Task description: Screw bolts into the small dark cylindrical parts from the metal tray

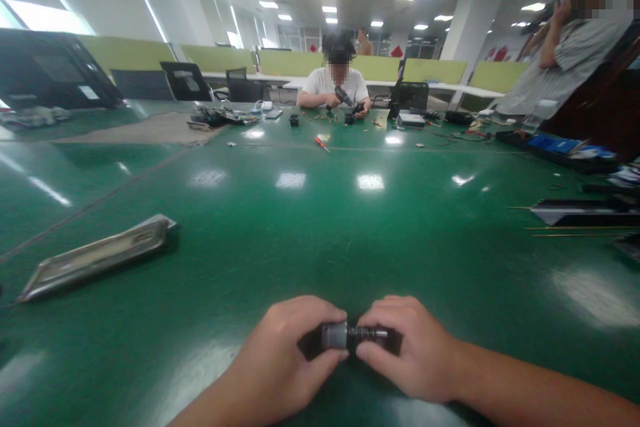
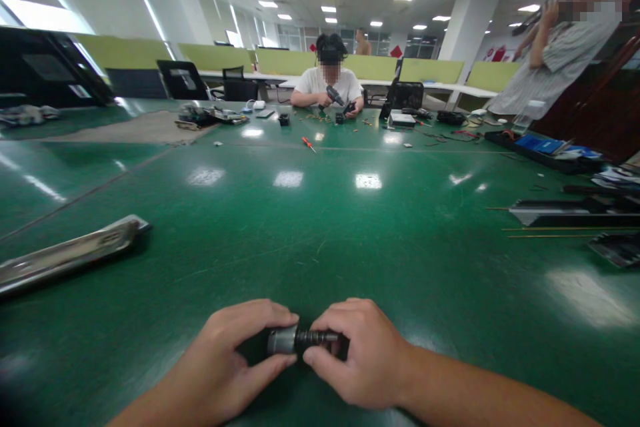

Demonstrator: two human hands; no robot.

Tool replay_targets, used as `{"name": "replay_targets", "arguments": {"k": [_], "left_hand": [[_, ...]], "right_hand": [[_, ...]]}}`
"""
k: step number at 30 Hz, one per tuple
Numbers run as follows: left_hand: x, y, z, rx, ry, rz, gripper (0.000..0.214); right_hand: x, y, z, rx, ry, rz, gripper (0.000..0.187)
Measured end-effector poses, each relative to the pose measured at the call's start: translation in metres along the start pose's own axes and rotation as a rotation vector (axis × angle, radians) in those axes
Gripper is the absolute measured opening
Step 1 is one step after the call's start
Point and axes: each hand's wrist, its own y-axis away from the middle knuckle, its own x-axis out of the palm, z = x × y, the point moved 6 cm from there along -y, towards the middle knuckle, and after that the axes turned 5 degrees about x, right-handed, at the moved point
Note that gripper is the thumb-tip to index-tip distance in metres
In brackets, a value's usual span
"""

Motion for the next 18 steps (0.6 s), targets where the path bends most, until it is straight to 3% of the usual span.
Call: {"name": "replay_targets", "arguments": {"k": [12, 18], "left_hand": [[-0.0057, -0.0013, -0.0032, 0.047, -0.017, -0.056, 0.030], [-0.0050, -0.0021, -0.0033, 0.035, -0.006, -0.023, 0.024]], "right_hand": [[-0.0008, -0.0015, -0.0009, 0.029, -0.039, -0.008, 0.020], [-0.0022, -0.0022, 0.0015, 0.018, -0.048, -0.007, 0.024]]}}
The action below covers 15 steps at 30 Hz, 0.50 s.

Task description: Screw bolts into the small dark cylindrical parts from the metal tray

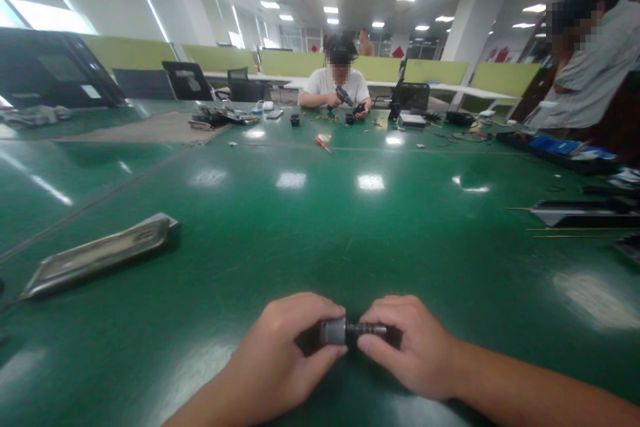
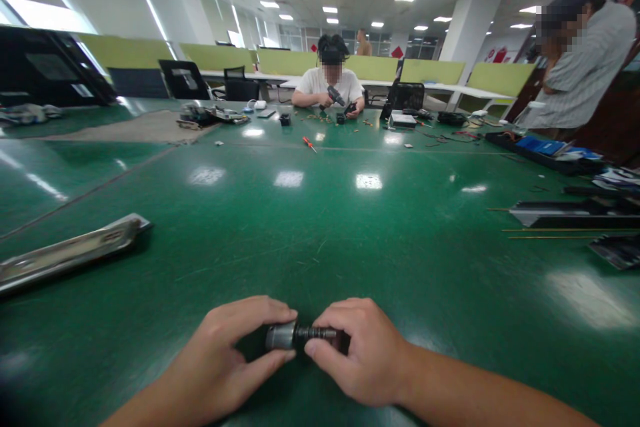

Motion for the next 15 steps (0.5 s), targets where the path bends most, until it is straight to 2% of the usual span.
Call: {"name": "replay_targets", "arguments": {"k": [15], "left_hand": [[-0.0034, -0.0001, 0.0004, 0.015, -0.026, -0.022, 0.029]], "right_hand": [[-0.0019, 0.0001, -0.0030, 0.025, -0.040, 0.013, 0.027]]}}
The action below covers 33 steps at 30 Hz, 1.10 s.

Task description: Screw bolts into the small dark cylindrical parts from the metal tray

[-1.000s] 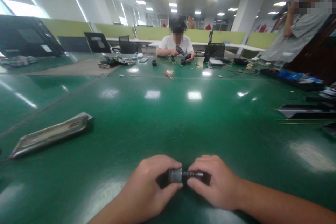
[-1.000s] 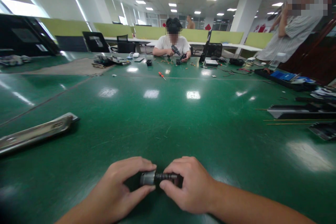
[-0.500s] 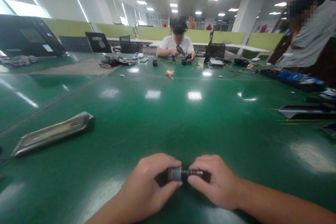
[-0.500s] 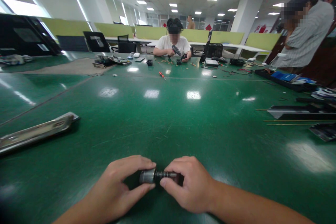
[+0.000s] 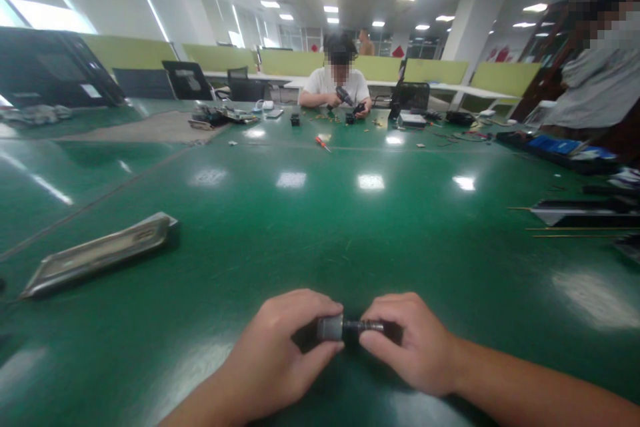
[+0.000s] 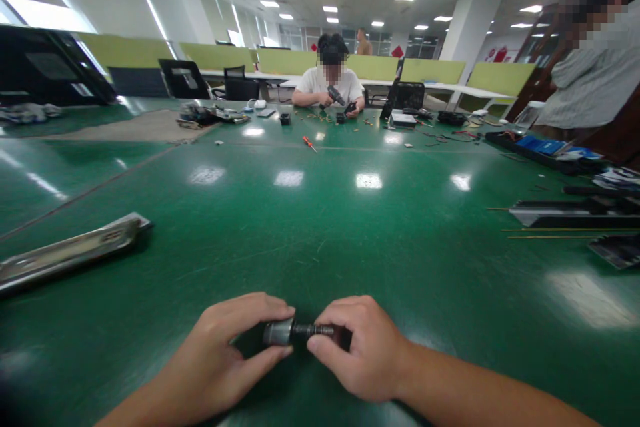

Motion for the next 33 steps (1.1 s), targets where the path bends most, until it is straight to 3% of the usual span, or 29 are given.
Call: {"name": "replay_targets", "arguments": {"k": [22, 33], "left_hand": [[-0.0047, 0.0006, 0.0027, 0.003, -0.030, 0.005, 0.027], [-0.0044, -0.0018, 0.0092, -0.036, -0.012, 0.065, 0.029]], "right_hand": [[-0.0024, -0.0002, -0.0039, 0.012, -0.017, -0.027, 0.021], [-0.0023, -0.0003, -0.0031, 0.014, 0.012, -0.046, 0.022]]}}
